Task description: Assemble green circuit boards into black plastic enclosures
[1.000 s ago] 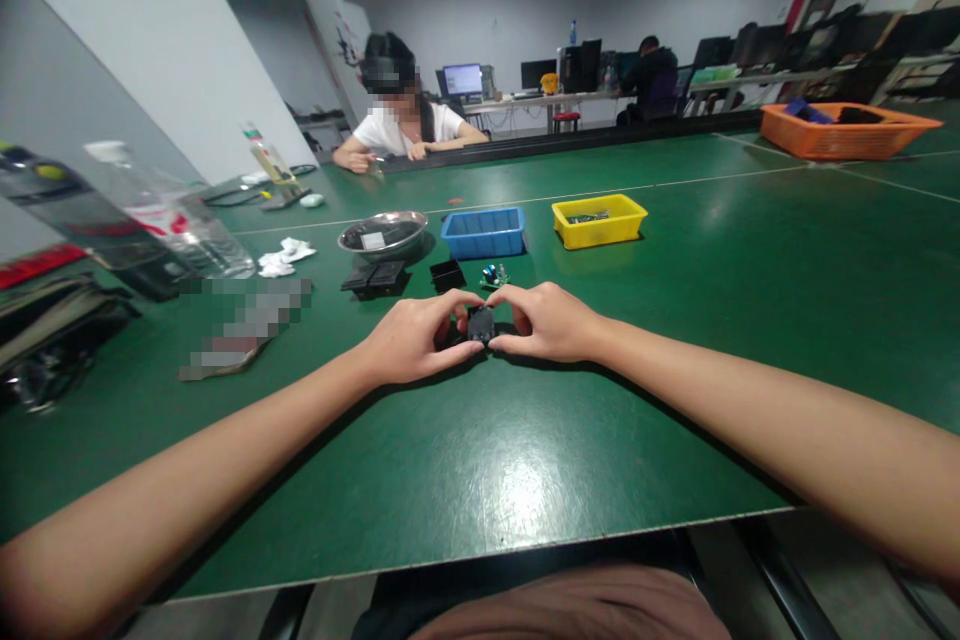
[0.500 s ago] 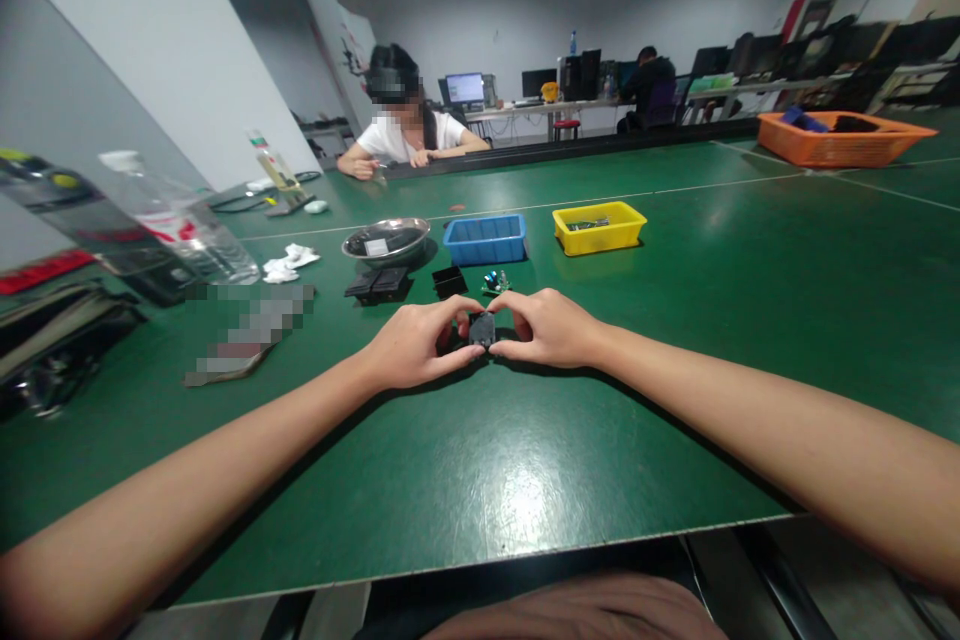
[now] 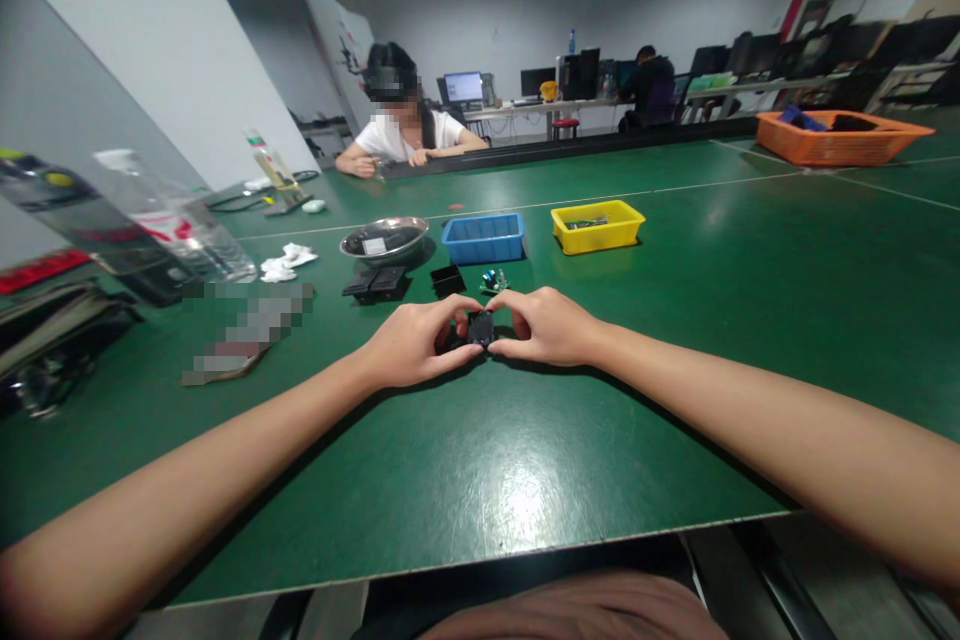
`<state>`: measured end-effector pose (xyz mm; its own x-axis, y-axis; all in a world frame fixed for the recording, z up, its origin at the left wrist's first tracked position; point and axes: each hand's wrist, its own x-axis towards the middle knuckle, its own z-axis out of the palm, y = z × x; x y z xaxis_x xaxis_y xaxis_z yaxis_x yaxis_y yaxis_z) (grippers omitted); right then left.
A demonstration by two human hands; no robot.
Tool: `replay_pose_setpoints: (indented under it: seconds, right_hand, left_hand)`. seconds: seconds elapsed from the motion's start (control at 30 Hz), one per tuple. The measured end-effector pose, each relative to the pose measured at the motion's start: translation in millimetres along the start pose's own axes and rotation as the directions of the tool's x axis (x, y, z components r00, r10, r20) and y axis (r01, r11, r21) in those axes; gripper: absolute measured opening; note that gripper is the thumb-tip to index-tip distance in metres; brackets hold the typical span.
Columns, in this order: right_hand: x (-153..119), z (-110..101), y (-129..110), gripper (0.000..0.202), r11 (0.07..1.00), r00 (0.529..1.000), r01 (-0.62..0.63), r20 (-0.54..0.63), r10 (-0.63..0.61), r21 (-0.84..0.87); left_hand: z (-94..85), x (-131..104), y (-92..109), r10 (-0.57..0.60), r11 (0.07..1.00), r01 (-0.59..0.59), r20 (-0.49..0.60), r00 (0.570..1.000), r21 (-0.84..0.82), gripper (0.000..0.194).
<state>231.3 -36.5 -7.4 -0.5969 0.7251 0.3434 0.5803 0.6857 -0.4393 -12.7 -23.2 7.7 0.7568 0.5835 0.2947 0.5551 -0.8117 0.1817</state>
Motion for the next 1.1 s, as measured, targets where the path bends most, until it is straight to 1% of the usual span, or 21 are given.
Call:
replay_pose_setpoints:
  seconds: [0.7, 1.1]
  right_hand:
    - [-0.4, -1.0, -0.5, 0.043, 1.0, 1.0, -0.005, 0.01, 0.005, 0.0]
    - [-1.0, -0.6, 1.0, 0.042, 1.0, 1.0, 0.005, 0.009, -0.005, 0.009]
  left_hand:
    - [-3.1, 0.2, 1.4, -0.009, 1.0, 0.009, 0.032, 0.999, 0.0, 0.04]
    - [-2.2, 0.2, 1.2, -0.006, 1.0, 0.006, 0.025, 1.0, 0.0, 0.041]
